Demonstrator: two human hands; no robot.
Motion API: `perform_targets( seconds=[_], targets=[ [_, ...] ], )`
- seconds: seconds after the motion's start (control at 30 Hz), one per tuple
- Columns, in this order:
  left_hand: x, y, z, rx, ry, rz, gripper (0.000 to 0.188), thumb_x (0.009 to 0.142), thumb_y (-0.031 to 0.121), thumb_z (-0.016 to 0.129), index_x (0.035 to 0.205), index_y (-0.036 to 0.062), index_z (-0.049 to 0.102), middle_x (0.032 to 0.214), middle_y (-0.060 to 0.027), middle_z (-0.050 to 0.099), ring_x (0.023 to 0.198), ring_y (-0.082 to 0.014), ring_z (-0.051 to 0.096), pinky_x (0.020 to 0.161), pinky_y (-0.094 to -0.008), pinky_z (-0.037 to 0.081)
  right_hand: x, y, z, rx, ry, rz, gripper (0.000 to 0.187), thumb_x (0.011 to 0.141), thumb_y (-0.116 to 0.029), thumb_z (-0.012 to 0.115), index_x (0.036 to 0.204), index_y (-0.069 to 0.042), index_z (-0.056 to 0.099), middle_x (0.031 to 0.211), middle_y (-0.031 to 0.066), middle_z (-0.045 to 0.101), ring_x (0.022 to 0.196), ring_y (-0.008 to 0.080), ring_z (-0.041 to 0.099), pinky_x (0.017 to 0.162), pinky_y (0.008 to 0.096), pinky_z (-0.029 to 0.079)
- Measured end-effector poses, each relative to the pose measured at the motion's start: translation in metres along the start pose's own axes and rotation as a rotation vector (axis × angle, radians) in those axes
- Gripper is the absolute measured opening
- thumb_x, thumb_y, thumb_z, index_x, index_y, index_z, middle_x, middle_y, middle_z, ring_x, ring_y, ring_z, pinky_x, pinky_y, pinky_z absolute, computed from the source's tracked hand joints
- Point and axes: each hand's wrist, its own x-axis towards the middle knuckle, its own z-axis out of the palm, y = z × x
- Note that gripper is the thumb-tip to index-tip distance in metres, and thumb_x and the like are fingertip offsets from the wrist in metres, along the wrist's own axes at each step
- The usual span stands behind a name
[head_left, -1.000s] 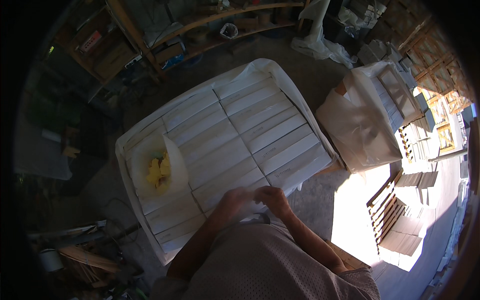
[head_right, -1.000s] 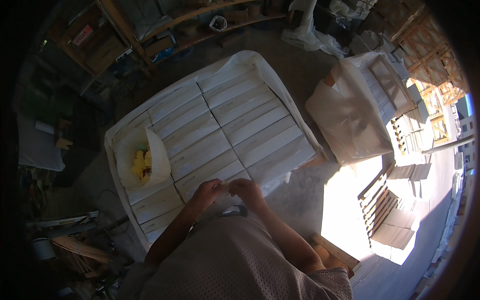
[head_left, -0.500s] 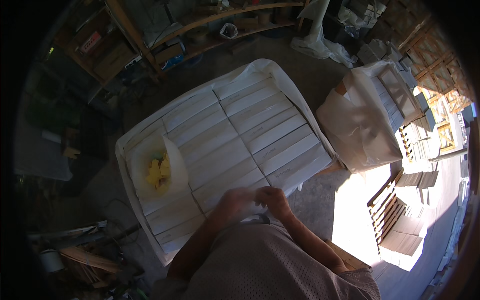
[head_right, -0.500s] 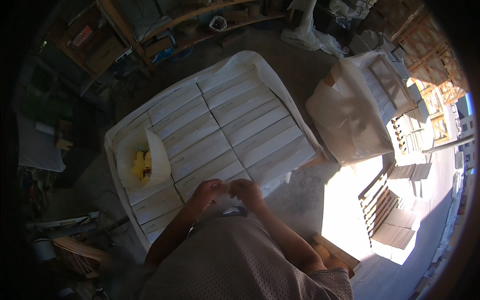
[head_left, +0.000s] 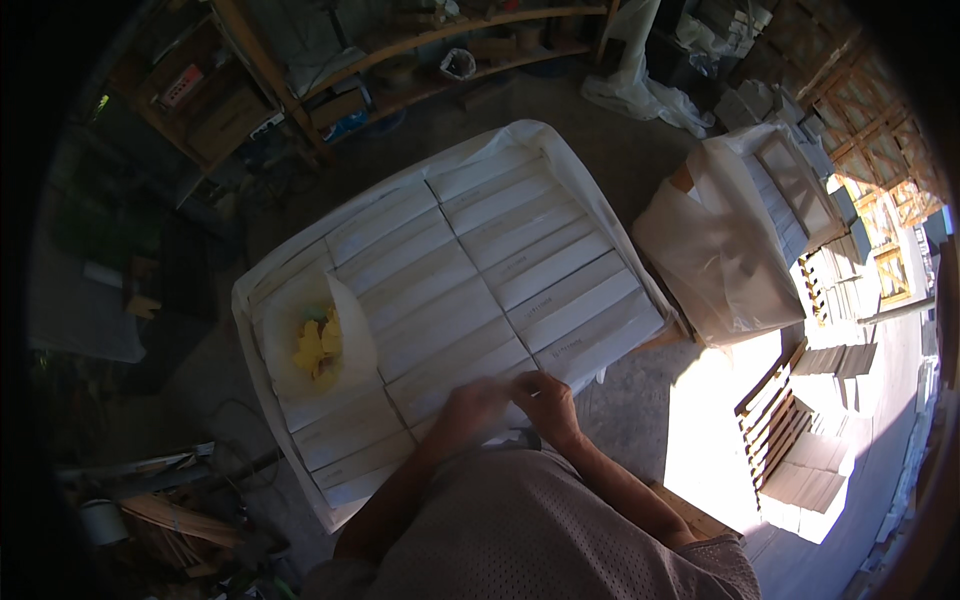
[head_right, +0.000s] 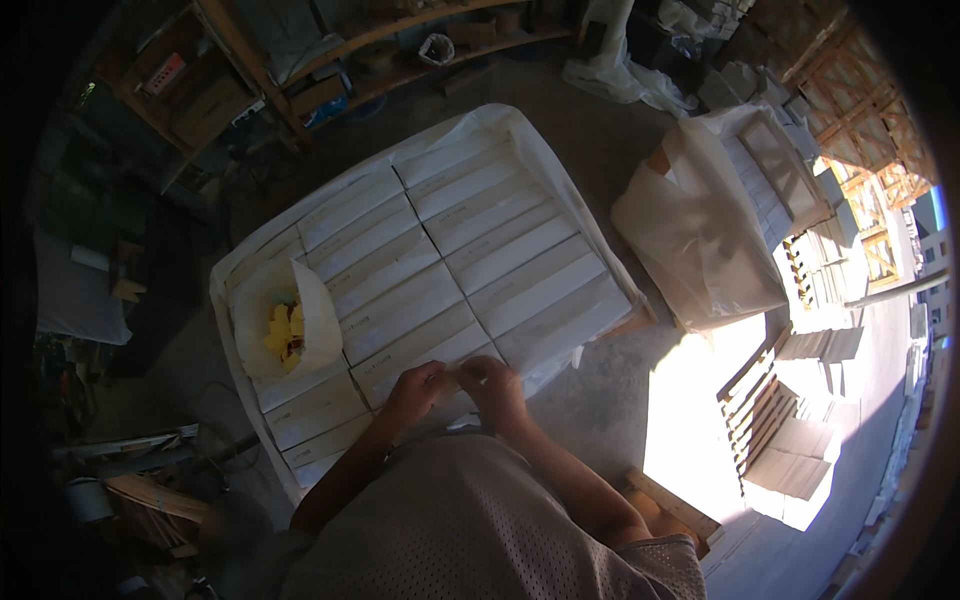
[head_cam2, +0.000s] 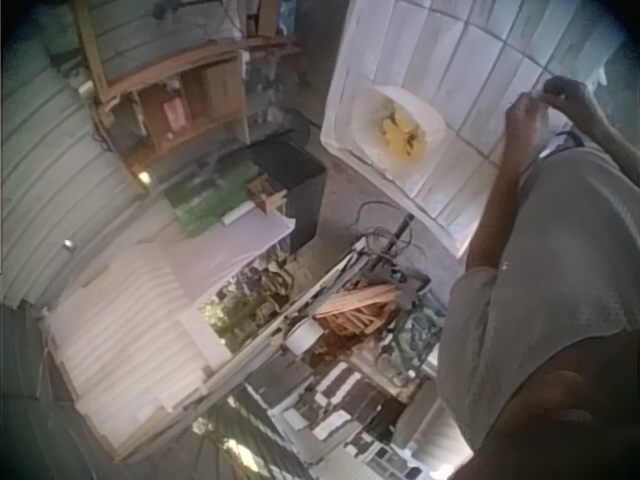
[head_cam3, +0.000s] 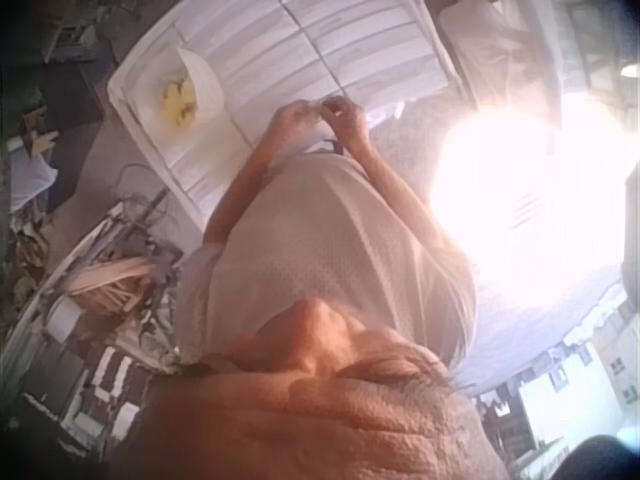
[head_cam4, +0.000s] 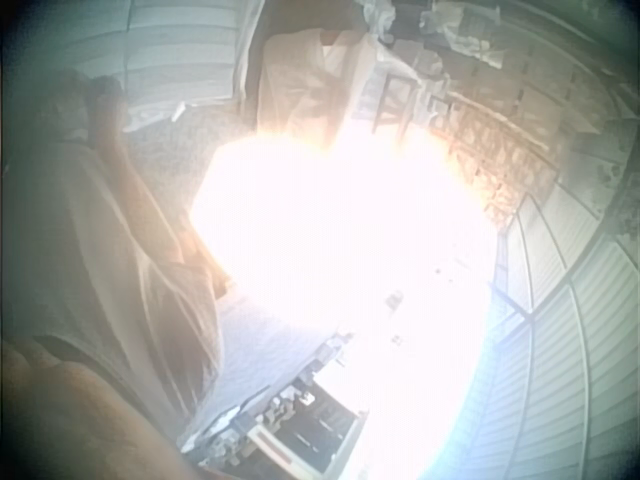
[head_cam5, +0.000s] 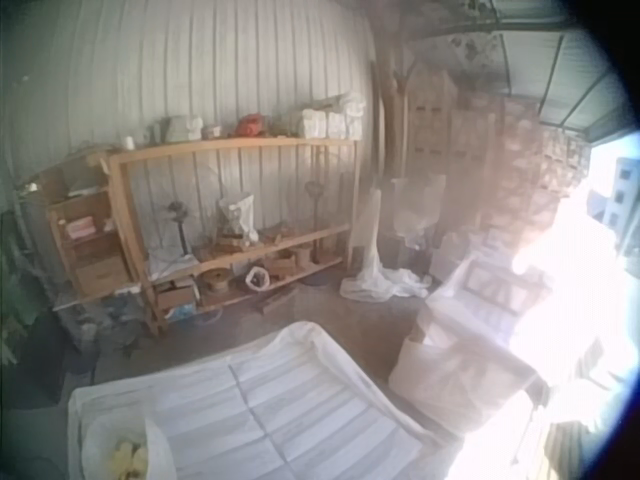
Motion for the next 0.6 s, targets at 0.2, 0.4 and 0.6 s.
perform_targets(
  seconds=[0.2,0.4,0.6],
  targets=[
    [-0.002,-0.004,0.005,0.091,0.059,0.123,0.026,0.1,0.023,0.054,0.107,-0.0001,0.065,0.078,-0.0048,0.063,0.067,-0.0112,0.057,0.058,-0.0285,0.047,0.004,0.003,-0.005,0.078,-0.095,0.203,0.025,0.088,-0.023,0.065,0.095,0.0,0.071,0.083,0.0111,0.072,0.076,0.017,0.069,0.069,0.03,0.053],
    [-0.008,0.0,0.007,-0.24,0.02,0.029,0.029,0.101,0.025,0.05,0.117,0.0045,0.063,0.069,-0.0034,0.057,0.053,-0.0091,0.046,0.05,-0.0251,0.037,0.005,-0.005,-0.002,0.022,-0.13,0.185,0.026,0.09,-0.021,0.062,0.097,0.003,0.071,0.081,0.0097,0.071,0.073,0.0138,0.067,0.068,0.027,0.053],
    [-0.012,0.001,0.02,-0.011,0.221,0.163,0.021,0.095,0.013,0.057,0.113,0.0033,0.061,0.097,-0.0164,0.067,0.089,-0.0312,0.065,0.08,-0.037,0.05,0.004,0.001,0.004,-0.05,-0.18,0.049,0.028,0.091,-0.025,0.062,0.098,0.001,0.071,0.084,0.0094,0.071,0.072,0.0159,0.067,0.067,0.0289,0.053]
  ],
)
